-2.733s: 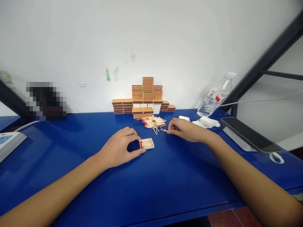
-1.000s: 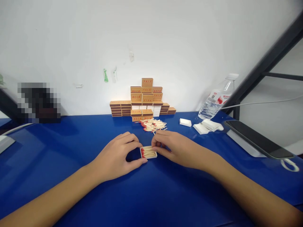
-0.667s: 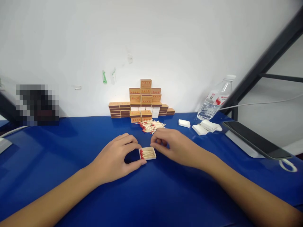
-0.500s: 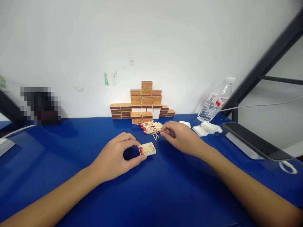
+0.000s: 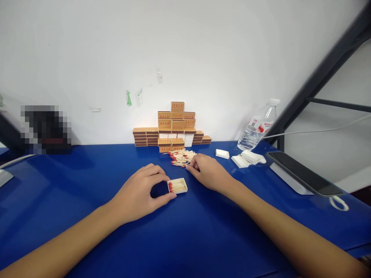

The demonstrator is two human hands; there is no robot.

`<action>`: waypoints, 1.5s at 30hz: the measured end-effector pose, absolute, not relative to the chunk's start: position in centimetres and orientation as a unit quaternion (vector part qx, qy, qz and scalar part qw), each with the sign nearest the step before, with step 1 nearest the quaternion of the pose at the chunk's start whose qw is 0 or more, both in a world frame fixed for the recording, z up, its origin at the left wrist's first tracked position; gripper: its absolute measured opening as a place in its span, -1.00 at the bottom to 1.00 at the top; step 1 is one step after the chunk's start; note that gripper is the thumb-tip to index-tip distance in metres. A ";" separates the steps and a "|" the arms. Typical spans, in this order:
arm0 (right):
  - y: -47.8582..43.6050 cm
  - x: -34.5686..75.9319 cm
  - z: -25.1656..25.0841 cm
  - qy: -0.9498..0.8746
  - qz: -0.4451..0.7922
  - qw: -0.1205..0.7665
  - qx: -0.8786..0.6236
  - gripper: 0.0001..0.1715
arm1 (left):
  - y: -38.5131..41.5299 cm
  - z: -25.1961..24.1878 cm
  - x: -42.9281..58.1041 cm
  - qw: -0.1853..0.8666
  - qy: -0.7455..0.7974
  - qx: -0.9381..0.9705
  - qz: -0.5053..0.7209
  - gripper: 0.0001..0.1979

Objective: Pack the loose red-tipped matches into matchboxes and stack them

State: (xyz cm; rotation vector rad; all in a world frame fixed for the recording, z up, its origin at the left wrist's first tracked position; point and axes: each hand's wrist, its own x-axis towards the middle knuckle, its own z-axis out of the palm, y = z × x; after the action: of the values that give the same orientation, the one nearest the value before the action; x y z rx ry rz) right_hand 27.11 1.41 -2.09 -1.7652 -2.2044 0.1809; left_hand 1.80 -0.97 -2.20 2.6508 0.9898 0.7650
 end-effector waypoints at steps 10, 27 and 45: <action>-0.2 29.7 -0.3 -0.821 0.102 0.162 -0.538 -0.79 | -0.8 -2.4 1.7 0.102 0.337 0.900 0.259 -0.73; -1.1 28.0 0.0 -0.864 0.137 0.235 -0.424 -0.88 | -1.0 -2.3 1.7 0.110 0.307 0.904 0.276 -0.75; -2.4 26.1 -0.1 -0.871 0.206 0.214 -0.391 -0.84 | -1.1 -2.4 1.8 0.109 0.299 0.912 0.260 -0.74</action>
State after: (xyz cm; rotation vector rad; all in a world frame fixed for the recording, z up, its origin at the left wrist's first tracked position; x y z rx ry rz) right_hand 26.09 -2.36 -0.13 -1.0840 -2.4177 0.5728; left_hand 1.80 -1.08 -2.39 2.6815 0.8803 0.7637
